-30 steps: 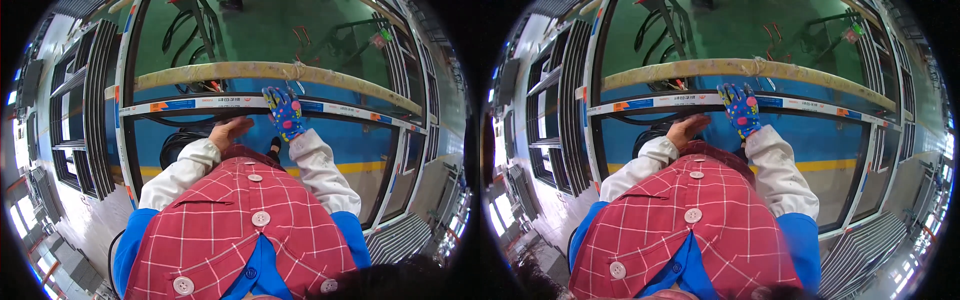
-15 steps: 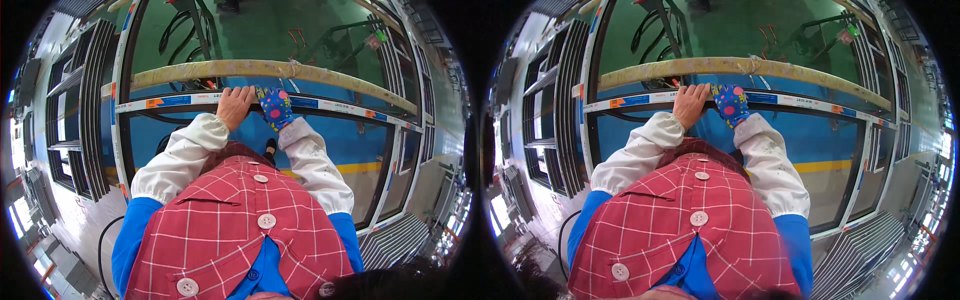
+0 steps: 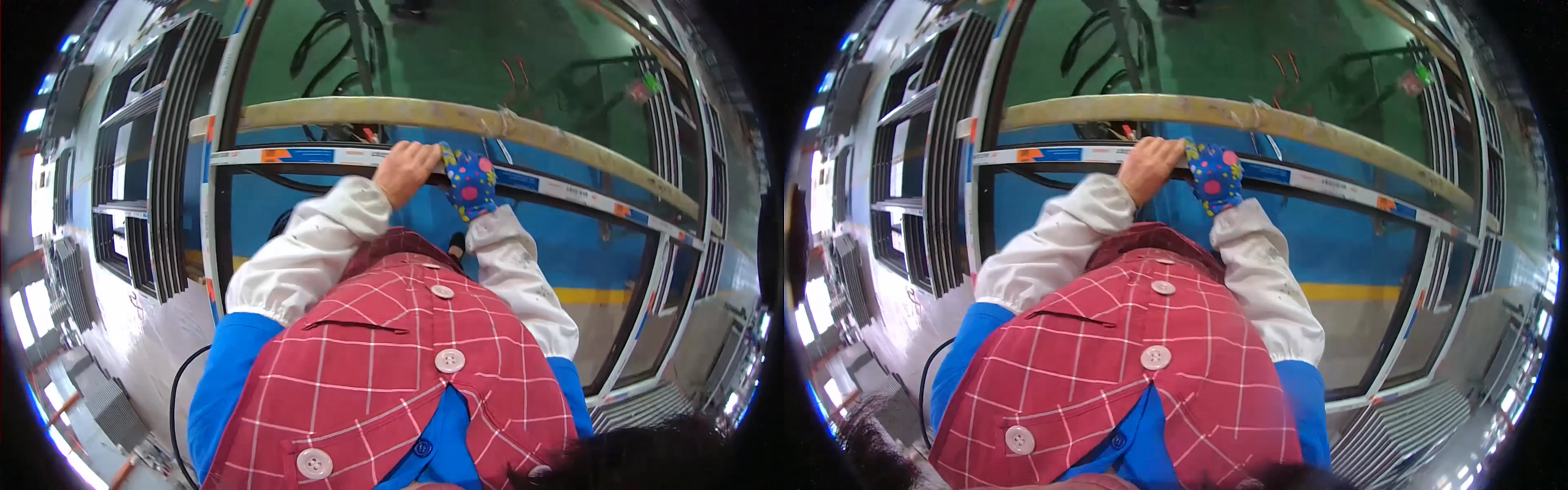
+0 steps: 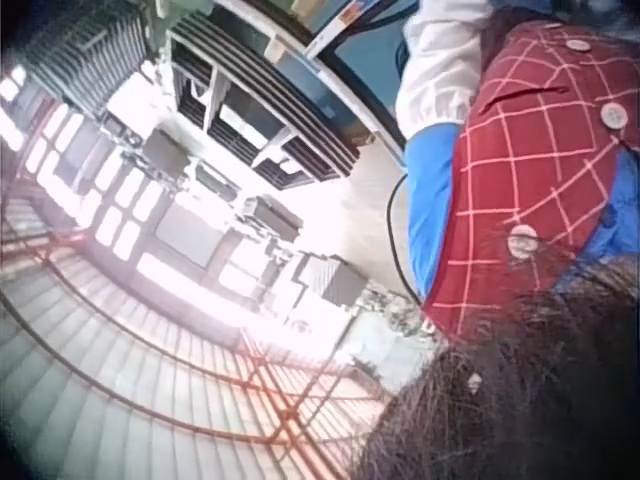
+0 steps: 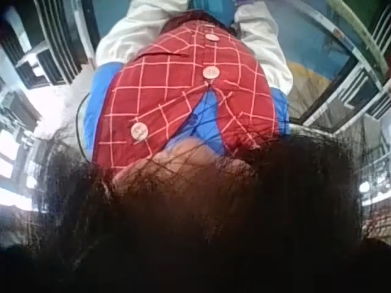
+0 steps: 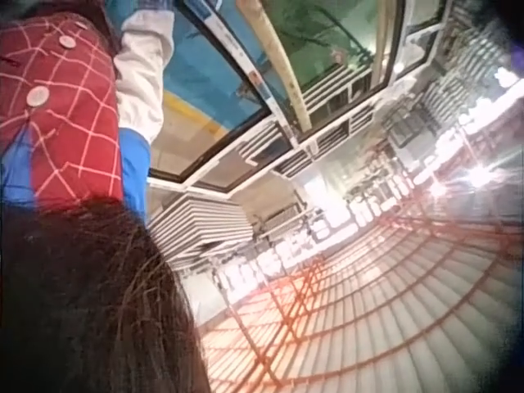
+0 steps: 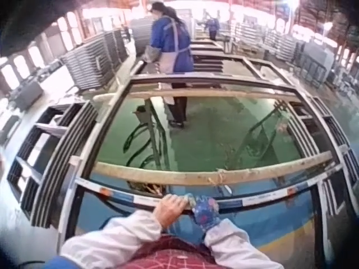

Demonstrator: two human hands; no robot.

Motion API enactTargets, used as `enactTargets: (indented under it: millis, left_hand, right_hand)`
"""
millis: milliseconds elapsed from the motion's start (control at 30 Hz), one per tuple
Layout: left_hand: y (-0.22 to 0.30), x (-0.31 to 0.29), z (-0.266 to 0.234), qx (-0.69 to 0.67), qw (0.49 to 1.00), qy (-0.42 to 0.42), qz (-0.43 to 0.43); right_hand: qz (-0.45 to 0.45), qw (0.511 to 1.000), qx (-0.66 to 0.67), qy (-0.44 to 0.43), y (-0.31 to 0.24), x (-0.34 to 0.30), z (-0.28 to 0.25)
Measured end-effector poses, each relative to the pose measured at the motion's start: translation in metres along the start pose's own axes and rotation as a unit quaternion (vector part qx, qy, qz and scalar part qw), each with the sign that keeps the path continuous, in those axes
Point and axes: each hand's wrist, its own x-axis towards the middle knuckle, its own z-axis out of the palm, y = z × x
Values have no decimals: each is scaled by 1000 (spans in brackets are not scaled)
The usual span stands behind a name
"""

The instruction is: Installing a rubber seal strip into a metal window or door frame.

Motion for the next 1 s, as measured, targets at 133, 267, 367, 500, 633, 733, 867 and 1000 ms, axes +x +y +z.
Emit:
enactTargets:
  millis: [133, 267, 367, 500, 633, 733, 867, 1000]
  left_hand:
    - [18, -61, -32, -184, 983, 4, -22]
    - [-3, -164, -35, -492, 684, -102, -529]
    - [-32, -199, -16, -712, 427, 110, -546]
    - [-54, -179, -5, -711, 411, 109, -561]
    - [-60, -141, -11, -709, 378, 175, -568]
    - [-66, -133, -12, -712, 368, 183, -570]
    - [-66, -139, -5, -738, 341, 127, -568]
    - [-58, -143, -1, -743, 345, 178, -546]
  right_hand:
    - [-11, 999, 17, -50, -12, 9, -20]
    - [-34, 997, 51, -54, -42, 26, -25]
    - [-37, 995, 62, -70, -66, 42, -17]
    - [-36, 993, 78, -84, -86, 55, -4]
    - [-36, 995, 72, -57, -100, 63, 11]
    - [-22, 997, 72, -32, -107, 68, 22]
    - [-32, 997, 69, -17, -115, 75, 32]
    - [-40, 998, 47, -18, -122, 82, 38]
